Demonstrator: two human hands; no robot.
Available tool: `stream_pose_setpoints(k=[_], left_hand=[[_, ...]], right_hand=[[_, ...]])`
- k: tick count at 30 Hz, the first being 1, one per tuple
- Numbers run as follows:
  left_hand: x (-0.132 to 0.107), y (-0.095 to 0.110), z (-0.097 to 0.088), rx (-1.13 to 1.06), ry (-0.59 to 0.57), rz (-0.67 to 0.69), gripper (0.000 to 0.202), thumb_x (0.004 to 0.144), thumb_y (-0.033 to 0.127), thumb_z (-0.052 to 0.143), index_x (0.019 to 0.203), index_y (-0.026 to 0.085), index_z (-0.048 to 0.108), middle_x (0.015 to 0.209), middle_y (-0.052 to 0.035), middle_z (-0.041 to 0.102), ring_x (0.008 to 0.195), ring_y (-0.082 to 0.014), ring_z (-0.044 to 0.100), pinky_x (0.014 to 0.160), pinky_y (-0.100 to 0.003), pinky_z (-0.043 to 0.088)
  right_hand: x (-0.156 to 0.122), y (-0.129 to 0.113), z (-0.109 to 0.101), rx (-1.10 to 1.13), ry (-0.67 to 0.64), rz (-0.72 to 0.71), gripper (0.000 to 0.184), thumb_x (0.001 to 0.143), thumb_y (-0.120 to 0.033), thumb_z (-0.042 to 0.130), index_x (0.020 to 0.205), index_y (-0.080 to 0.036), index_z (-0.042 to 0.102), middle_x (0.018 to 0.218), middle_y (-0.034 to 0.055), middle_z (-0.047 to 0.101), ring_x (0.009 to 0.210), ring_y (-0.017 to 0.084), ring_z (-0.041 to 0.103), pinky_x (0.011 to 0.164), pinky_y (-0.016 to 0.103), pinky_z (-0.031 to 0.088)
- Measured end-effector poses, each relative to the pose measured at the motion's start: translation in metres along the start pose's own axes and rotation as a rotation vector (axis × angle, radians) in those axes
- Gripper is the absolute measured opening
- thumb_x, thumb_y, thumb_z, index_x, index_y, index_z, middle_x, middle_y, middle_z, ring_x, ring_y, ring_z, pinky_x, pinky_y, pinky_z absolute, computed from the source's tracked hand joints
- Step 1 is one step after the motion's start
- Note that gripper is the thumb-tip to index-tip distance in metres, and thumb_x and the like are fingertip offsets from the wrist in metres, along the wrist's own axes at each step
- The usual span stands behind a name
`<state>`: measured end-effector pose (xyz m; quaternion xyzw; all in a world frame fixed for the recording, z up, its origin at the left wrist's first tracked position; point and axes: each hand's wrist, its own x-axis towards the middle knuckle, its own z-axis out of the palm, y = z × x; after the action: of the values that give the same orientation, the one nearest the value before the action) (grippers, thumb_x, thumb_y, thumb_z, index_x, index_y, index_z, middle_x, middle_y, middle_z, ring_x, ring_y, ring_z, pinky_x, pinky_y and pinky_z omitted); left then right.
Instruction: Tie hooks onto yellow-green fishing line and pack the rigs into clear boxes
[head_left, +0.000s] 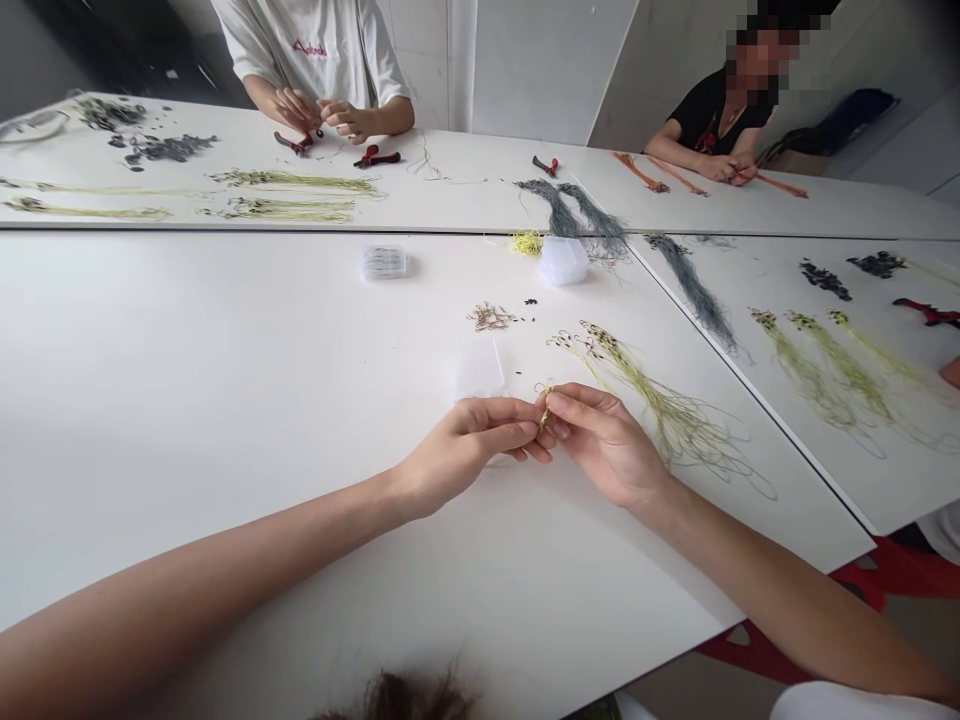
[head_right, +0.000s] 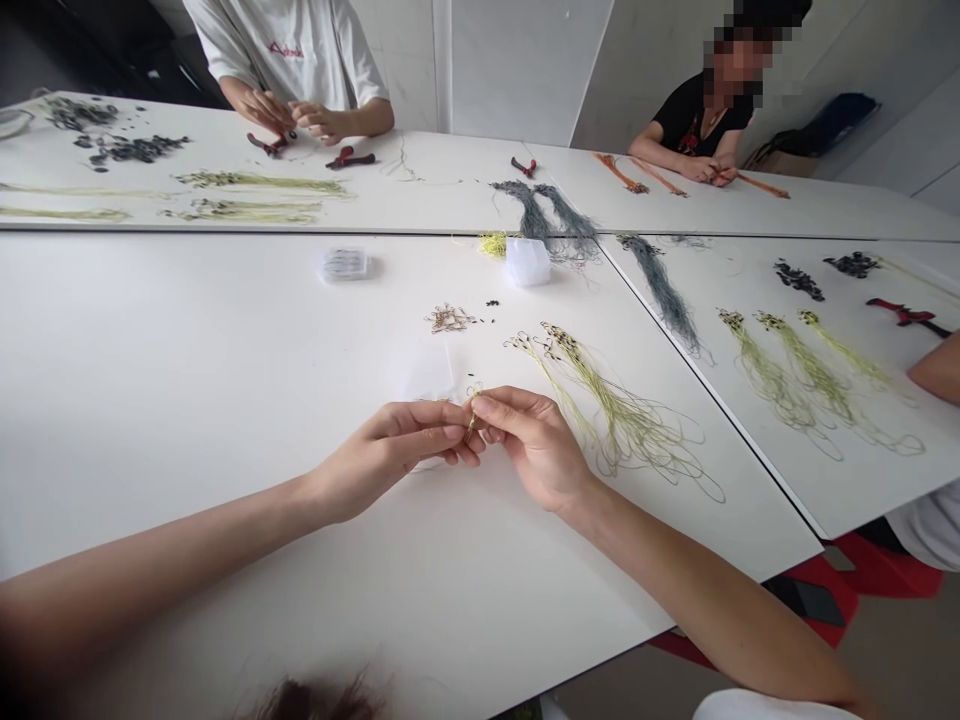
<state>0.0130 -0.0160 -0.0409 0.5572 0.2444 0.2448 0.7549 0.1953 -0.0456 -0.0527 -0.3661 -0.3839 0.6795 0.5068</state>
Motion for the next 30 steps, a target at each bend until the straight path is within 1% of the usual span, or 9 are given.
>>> stream_pose_setpoints(k=[4,8,11,16,20,24,30], left_hand=[[0.0001,-0.0007,0.0005,0.040,0.011,0.032,0.022,0.093,0.015,0.051,0.102,0.016,0.071,0.094,-0.0040,0.066,0.085,-0.0138,0.059,0.084,-0.029,0.045],[0.0001,-0.0012,0.0011,0.060,0.011,0.054,0.019,0.093,0.019,0.054,0.102,0.016,0.071,0.099,-0.0049,0.067,0.086,-0.0143,0.059,0.086,-0.031,0.048],[0.0006,-0.0020,0.0013,0.086,0.020,0.068,0.021,0.094,0.023,0.053,0.102,0.015,0.071,0.097,-0.0056,0.067,0.084,-0.0140,0.059,0.084,-0.030,0.049],[0.0014,-0.0033,0.0023,0.116,0.034,0.080,0.023,0.095,0.026,0.052,0.098,0.013,0.070,0.090,-0.0052,0.064,0.081,-0.0134,0.057,0.079,-0.028,0.049],[0.0009,-0.0025,0.0030,0.117,0.036,0.085,0.024,0.095,0.027,0.050,0.089,0.013,0.069,0.088,-0.0048,0.061,0.080,-0.0135,0.054,0.078,-0.028,0.047],[-0.0001,-0.0011,0.0031,0.115,0.075,0.074,0.027,0.095,0.028,0.050,0.078,0.013,0.065,0.078,-0.0027,0.057,0.077,-0.0131,0.052,0.077,-0.027,0.045],[-0.0006,0.0001,0.0029,0.136,0.118,0.070,0.028,0.095,0.027,0.049,0.074,0.014,0.062,0.075,-0.0016,0.056,0.075,-0.0126,0.051,0.076,-0.027,0.043]], right_hand=[[0.0001,0.0020,-0.0005,0.033,-0.007,0.012,0.014,0.087,-0.025,0.062,0.079,-0.019,0.072,0.060,-0.0026,0.043,0.060,0.014,0.050,0.061,0.036,0.045],[-0.0002,0.0034,-0.0008,0.023,0.016,0.016,0.013,0.086,-0.025,0.064,0.079,-0.018,0.072,0.062,-0.0013,0.048,0.062,0.014,0.046,0.060,0.035,0.046],[-0.0004,0.0046,-0.0006,0.008,0.029,0.001,0.011,0.085,-0.025,0.066,0.080,-0.018,0.072,0.062,-0.0013,0.048,0.063,0.013,0.045,0.061,0.035,0.046],[-0.0006,0.0087,0.0003,0.006,0.029,-0.022,0.011,0.085,-0.027,0.066,0.081,-0.020,0.072,0.060,-0.0021,0.046,0.064,0.015,0.047,0.061,0.035,0.046],[-0.0006,0.0105,0.0004,-0.017,0.048,-0.015,0.013,0.085,-0.029,0.065,0.081,-0.020,0.072,0.063,-0.0011,0.050,0.065,0.014,0.047,0.065,0.034,0.044],[-0.0008,0.0083,0.0019,-0.008,0.054,-0.007,0.014,0.085,-0.030,0.064,0.083,-0.020,0.073,0.069,0.0000,0.055,0.066,0.013,0.045,0.068,0.034,0.043],[-0.0005,0.0081,0.0040,-0.031,0.070,-0.022,0.011,0.083,-0.028,0.067,0.087,-0.022,0.076,0.074,0.0010,0.062,0.065,0.012,0.046,0.066,0.031,0.040]])
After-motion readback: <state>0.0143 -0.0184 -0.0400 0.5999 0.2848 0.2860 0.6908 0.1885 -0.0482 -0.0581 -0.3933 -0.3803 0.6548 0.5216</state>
